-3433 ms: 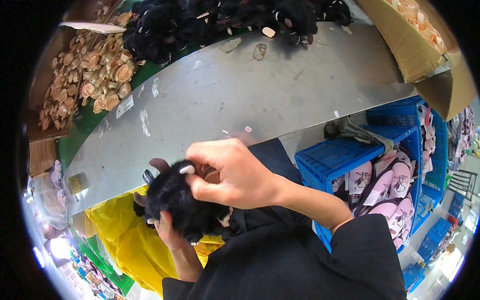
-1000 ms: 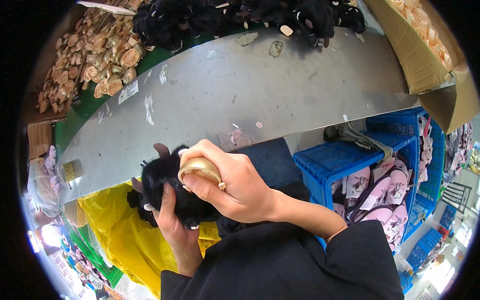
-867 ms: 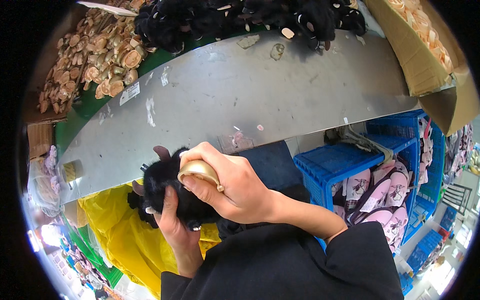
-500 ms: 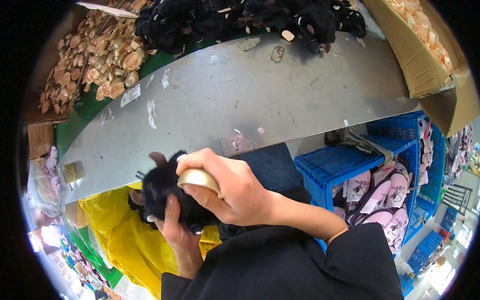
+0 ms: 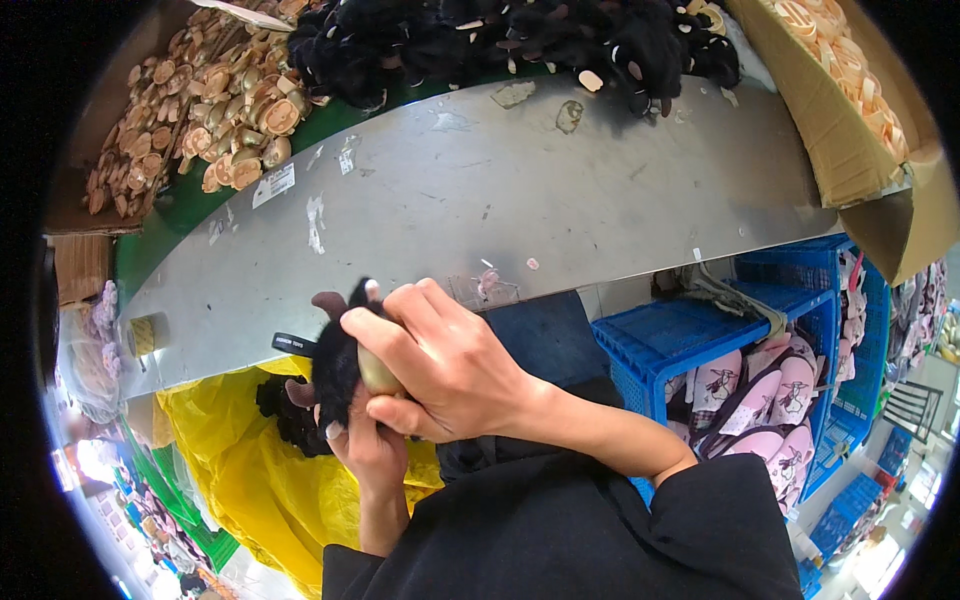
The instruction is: The person repeatedly picks up small black fuzzy objects and round beige discs from a metal table, then presses the discs into the fuzzy objects one at a time. The person places the assembled items into a yellow bag and continues the cycle.
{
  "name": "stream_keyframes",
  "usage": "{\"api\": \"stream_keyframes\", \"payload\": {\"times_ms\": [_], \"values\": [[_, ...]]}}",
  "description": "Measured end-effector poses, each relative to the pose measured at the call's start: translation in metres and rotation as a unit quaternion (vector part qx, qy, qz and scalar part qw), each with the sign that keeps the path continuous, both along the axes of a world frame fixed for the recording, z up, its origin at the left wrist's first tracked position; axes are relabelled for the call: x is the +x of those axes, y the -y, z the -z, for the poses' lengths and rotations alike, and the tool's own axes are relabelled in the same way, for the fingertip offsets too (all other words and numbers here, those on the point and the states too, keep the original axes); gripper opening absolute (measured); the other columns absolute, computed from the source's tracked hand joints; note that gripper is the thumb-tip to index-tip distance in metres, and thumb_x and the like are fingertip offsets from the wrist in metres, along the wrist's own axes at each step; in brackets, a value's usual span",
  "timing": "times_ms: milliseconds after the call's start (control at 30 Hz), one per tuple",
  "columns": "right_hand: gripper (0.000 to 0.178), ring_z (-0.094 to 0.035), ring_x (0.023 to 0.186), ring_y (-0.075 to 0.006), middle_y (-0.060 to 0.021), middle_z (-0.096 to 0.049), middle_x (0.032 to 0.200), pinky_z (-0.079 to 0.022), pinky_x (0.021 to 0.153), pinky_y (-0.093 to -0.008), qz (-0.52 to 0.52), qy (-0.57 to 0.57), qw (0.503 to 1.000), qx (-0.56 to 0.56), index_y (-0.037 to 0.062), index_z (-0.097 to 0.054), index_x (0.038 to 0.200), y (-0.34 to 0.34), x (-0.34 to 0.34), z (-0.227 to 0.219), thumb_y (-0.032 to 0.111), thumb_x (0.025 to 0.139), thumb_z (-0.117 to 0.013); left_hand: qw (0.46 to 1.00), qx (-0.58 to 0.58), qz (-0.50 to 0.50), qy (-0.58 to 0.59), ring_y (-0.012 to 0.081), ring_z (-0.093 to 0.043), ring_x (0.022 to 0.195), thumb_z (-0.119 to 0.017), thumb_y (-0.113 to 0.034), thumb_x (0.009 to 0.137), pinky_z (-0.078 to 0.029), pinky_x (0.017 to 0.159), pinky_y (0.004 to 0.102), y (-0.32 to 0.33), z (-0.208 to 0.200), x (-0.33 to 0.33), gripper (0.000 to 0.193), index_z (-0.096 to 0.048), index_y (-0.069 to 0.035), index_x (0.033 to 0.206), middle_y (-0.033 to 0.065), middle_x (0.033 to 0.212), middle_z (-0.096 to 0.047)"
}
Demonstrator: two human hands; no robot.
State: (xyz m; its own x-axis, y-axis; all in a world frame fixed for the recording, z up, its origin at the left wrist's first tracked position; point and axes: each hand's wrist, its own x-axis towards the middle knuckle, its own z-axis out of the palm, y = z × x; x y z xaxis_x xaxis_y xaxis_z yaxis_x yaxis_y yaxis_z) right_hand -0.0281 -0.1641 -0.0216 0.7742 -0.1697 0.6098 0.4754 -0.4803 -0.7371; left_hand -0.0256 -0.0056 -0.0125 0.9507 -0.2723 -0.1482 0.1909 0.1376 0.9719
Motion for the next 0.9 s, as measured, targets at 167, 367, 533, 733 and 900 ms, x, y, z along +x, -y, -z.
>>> {"api": "stream_keyframes", "payload": {"times_ms": [167, 367, 533, 733, 900], "values": [[0.042, -0.056, 0.062, -0.0267, -0.0124, -0.056, 0.076, -0.047, 0.056, -0.0341, -0.012, -0.04, 0.999, -0.031, 0.0012, -0.063, 0.106, 0.01, -0.001, 0.002, 0.035, 0.085, -0.076, 0.999, -0.039, 0.029, -0.021, 0.0168, -0.063, 0.109, -0.065, -0.004, 0.095, -0.047, 0.097, 0.0311, -0.001, 0.003, 0.001, 0.028, -0.064, 0.004, 0.122, 0.0099, 0.12, -0.067], [0.025, -0.046, 0.059, -0.0062, -0.0013, -0.053, 0.072, -0.037, 0.054, -0.023, -0.073, -0.175, 0.953, 0.236, 0.0014, -0.06, 0.094, 0.014, -0.011, -0.013, 0.021, 0.082, -0.071, 0.991, -0.084, 0.027, -0.099, 0.0128, -0.067, 0.095, -0.074, 0.0, 0.088, -0.05, 0.09, 0.0274, 0.001, -0.012, 0.005, 0.026, -0.069, 0.002, 0.114, 0.0051, 0.104, -0.072], [0.025, -0.042, 0.064, -0.0064, 0.0011, -0.049, 0.076, -0.035, 0.06, -0.0237, -0.096, -0.222, 0.914, 0.324, 0.0021, -0.059, 0.094, 0.012, -0.012, -0.017, 0.025, 0.086, -0.066, 0.94, -0.217, 0.038, -0.261, 0.0231, -0.066, 0.113, -0.079, -0.018, 0.087, -0.05, 0.104, 0.0373, 0.001, -0.013, 0.002, 0.053, -0.058, 0.001, 0.132, 0.011, 0.123, -0.068], [0.026, -0.041, 0.063, -0.0046, 0.0026, -0.048, 0.073, -0.035, 0.059, -0.0229, -0.104, -0.236, 0.906, 0.337, 0.0025, -0.059, 0.096, 0.014, -0.014, -0.015, 0.027, 0.087, -0.066, 0.924, -0.259, 0.051, -0.278, 0.0289, -0.061, 0.125, -0.076, -0.031, 0.091, -0.047, 0.111, 0.045, -0.003, 0.001, -0.007, 0.063, -0.051, -0.002, 0.14, 0.0147, 0.134, -0.062], [0.028, -0.04, 0.061, -0.004, 0.0034, -0.048, 0.07, -0.034, 0.057, -0.0224, -0.11, -0.236, 0.909, 0.326, 0.0017, -0.059, 0.097, 0.017, -0.016, -0.012, 0.027, 0.088, -0.065, 0.922, -0.274, 0.052, -0.269, 0.0301, -0.061, 0.125, -0.072, -0.032, 0.094, -0.047, 0.111, 0.0459, -0.003, 0.006, -0.01, 0.061, -0.049, -0.003, 0.142, 0.0157, 0.135, -0.062]]}}
